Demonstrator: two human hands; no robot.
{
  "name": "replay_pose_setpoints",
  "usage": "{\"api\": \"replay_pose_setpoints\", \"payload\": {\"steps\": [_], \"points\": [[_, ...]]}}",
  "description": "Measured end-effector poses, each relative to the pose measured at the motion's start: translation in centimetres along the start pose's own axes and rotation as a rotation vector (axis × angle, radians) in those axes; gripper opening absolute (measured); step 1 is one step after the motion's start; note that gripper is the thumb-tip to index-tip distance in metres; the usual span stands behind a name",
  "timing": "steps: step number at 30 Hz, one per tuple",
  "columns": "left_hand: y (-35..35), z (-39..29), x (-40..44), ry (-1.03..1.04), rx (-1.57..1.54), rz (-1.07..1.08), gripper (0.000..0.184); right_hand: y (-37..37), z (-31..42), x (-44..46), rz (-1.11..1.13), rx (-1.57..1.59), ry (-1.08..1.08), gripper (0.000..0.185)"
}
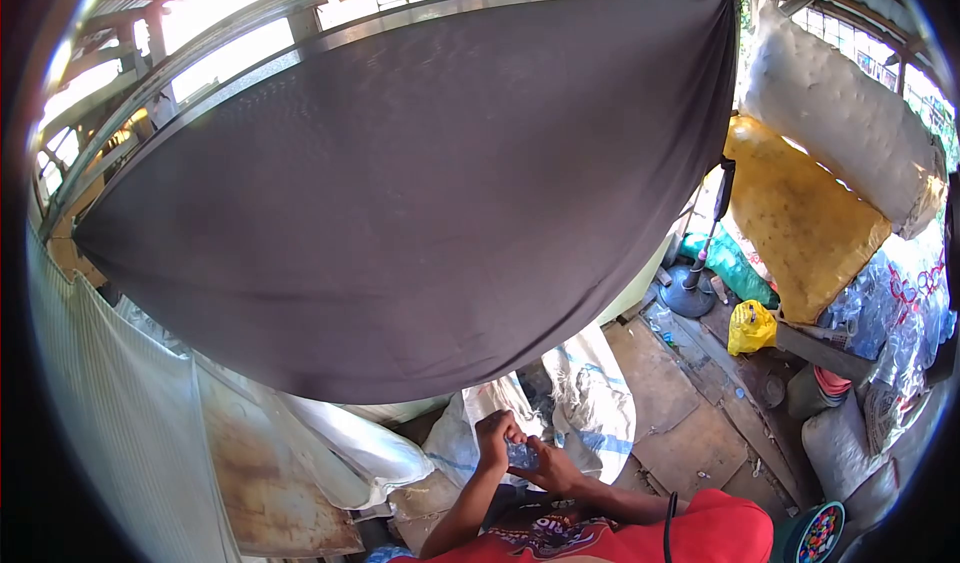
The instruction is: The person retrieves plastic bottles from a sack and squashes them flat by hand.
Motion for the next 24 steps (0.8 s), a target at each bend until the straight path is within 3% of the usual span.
{"api": "replay_pose_setpoints", "payload": {"steps": [1, 4, 7, 16, 19, 21, 22, 24], "points": [[-0.6, 0.3, 0.4, -0.031, -0.049, -0.037, 0.029, 0.0, -0.1, 0.2, -0.007, -0.043, -0.003, 0.066], [-2.1, 1.9, 1.8, -0.136, -0.129, -0.111, 0.029, 0.5, -0.5, 0.6, -0.237, -0.085, -0.302, 0.064], [-2.5, 2.3, 2.1, -0.150, -0.178, -0.155, 0.031, 1.0, -1.0, 1.0, -0.088, -0.041, -0.101, 0.061], [-3.9, 4.0, 3.2, -0.191, -0.278, -0.212, 0.030, 1.8, -2.5, 1.4, -0.128, -0.099, -0.102, 0.059], [-3.6, 4.4, 3.4, -0.243, -0.289, -0.159, 0.035, 1.2, -1.2, 1.2, -0.034, -0.115, -0.014, 0.063], [-2.9, 3.7, 2.7, -0.259, -0.286, -0.081, 0.037, 3.7, -4.5, 1.2, 0.061, 0.202, 0.093, 0.064], [-3.0, 3.7, 3.2, -0.176, -0.278, 0.083, 0.043, 4.5, -5.6, 1.3, 0.107, 0.360, 0.145, 0.065], [-2.7, 2.6, 2.6, -0.122, -0.286, 0.240, 0.051, 3.2, -3.5, 0.2, 0.129, 0.613, 0.390, 0.063]]}}
Point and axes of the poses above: each hand's wrist, its own x-axis towards the middle knuckle, its own y-axis out of the palm, z = x × y, the point moved 8 cm from there along x, towards the middle knuckle, and after that the axes turned 13 degrees about -z, right-handed, at the moved point
